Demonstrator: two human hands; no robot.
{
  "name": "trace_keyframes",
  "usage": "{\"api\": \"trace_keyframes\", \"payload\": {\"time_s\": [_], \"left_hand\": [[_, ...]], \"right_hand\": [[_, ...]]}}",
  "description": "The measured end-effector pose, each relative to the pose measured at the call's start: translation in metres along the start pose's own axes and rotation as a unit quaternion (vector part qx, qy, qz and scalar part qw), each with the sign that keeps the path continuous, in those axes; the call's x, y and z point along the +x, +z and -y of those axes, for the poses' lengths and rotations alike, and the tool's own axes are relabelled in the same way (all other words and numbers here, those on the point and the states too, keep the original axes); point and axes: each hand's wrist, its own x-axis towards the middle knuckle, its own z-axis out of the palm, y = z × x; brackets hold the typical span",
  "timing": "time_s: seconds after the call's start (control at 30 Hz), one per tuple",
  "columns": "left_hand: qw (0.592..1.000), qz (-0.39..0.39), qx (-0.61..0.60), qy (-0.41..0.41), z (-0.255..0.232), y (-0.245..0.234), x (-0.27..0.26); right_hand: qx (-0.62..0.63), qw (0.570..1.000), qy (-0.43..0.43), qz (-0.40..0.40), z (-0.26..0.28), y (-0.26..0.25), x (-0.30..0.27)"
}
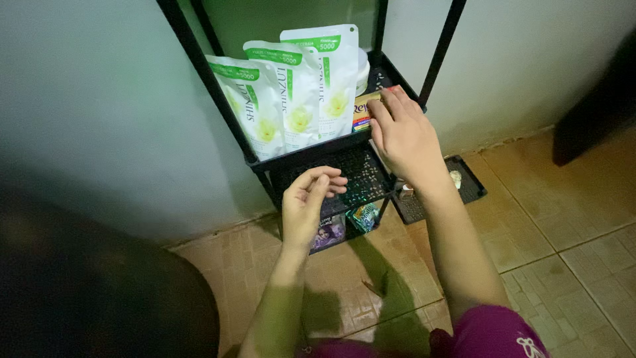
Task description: The person organizes personal care items on a black metal shelving unit. They pick up sachets and boxes from a nearby surface, inspect them, and place them on the shelves. They also move bottles and other small items between shelves to arrange them.
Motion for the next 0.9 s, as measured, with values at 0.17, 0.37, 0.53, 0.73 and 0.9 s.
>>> {"api": "trace_keyframes", "payload": {"time_s": [0.17, 0.37, 0.53, 0.73, 0.9], "left_hand": [[1.0, 0.003, -0.001, -0.001, -0.001, 0.001, 0.0], [1.0, -0.013, -0.022, 0.017, 0.0, -0.01, 0.004], [0.999, -0.029, -0.029, 0.029, 0.002, -0.019, 0.009], [0.999, -0.028, -0.022, 0.036, 0.002, -0.024, 0.009], [0.999, -0.023, -0.007, 0.028, 0.002, -0.028, 0.007]], "right_hand": [[-0.014, 0.999, -0.031, -0.021, 0.009, -0.016, 0.007], [0.088, 0.957, -0.257, -0.097, 0.011, 0.005, -0.066], [0.122, 0.906, -0.262, 0.309, 0.021, 0.114, -0.214], [0.091, 0.769, -0.119, 0.621, 0.043, 0.185, -0.358], [0.063, 0.706, -0.214, 0.672, 0.081, 0.182, -0.418]]}}
